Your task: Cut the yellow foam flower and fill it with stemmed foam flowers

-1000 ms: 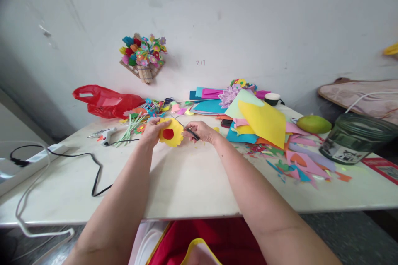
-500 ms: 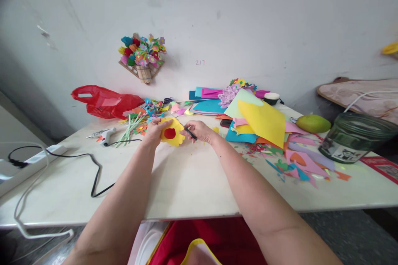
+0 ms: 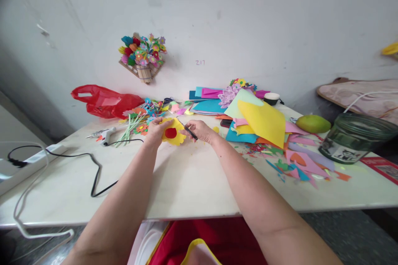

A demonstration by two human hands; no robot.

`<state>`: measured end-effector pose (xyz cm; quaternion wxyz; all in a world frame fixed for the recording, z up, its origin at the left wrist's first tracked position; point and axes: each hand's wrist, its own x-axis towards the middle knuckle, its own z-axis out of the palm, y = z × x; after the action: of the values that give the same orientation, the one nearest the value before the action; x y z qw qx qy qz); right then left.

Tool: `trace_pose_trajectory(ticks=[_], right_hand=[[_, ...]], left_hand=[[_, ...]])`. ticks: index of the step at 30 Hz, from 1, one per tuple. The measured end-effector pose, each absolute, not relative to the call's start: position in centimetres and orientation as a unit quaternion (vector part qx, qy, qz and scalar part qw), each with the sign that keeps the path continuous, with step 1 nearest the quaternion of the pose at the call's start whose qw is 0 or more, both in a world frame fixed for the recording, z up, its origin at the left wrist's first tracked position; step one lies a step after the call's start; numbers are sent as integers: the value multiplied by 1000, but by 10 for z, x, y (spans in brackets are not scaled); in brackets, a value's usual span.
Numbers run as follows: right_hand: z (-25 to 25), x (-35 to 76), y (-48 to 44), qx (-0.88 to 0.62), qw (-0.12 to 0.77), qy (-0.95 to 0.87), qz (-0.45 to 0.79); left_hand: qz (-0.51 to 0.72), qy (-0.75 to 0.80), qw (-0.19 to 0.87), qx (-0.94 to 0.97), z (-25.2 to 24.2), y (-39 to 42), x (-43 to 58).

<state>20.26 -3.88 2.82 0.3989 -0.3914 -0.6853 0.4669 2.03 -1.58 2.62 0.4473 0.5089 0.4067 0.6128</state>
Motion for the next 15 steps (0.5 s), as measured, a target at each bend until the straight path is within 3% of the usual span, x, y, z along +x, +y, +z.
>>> trace_pose_trajectory(ticks=[15], right_hand=[[27,201,-37,-403,406,-685,451]], left_hand=[[622,410,435,505,22,-13,21]])
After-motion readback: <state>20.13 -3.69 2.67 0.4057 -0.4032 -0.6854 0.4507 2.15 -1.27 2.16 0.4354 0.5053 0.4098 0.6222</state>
